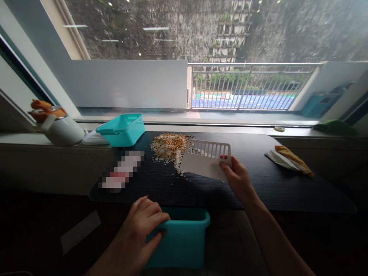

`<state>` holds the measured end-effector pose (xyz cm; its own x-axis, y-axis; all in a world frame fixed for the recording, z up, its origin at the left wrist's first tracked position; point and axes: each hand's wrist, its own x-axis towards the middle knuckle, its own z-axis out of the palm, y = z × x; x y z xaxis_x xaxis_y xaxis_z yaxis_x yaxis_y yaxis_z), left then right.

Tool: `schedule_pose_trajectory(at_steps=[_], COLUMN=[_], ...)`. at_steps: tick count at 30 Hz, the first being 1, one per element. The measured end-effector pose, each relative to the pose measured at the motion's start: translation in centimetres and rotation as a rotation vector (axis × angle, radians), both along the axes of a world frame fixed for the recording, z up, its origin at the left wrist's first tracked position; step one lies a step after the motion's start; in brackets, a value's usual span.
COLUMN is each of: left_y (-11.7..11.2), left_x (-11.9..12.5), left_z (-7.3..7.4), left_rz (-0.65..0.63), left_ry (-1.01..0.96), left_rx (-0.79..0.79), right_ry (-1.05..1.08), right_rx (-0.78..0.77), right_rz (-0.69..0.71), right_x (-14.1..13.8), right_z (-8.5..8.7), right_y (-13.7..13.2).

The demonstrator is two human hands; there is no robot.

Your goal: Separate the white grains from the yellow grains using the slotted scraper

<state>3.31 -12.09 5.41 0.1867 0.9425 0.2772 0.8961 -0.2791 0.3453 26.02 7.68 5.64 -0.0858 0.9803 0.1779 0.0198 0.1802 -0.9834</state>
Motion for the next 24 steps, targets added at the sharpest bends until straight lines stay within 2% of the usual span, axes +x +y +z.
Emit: schedule_pose_trajectory(at_steps=[9, 14, 18, 24], left_y=[-0.2, -0.1, -0.2, -0.5], left_x=[-0.2, -0.1, -0.1, -0.4], left_z=[-0.1, 0.1, 0.3, 0.1], left_rz=[0.004, 0.01, 0.023, 0.016], left_ry=[0.0, -0.004, -0.001, 0.002], left_rx=[0.002, 0.009, -0.006, 0.02], right_ry=[0.02, 0.003, -0.006, 0.006], right_rx=[-0.022, 0.006, -0.017, -0.019], right_rz=[0.016, 0.005, 0.072, 0.052], right_x=[0.8, 0.1, -0.4, 0.6], right_z=[0.3, 0.1, -0.4, -0.2], right_y=[-0.9, -0.1, 0.5, -0.4])
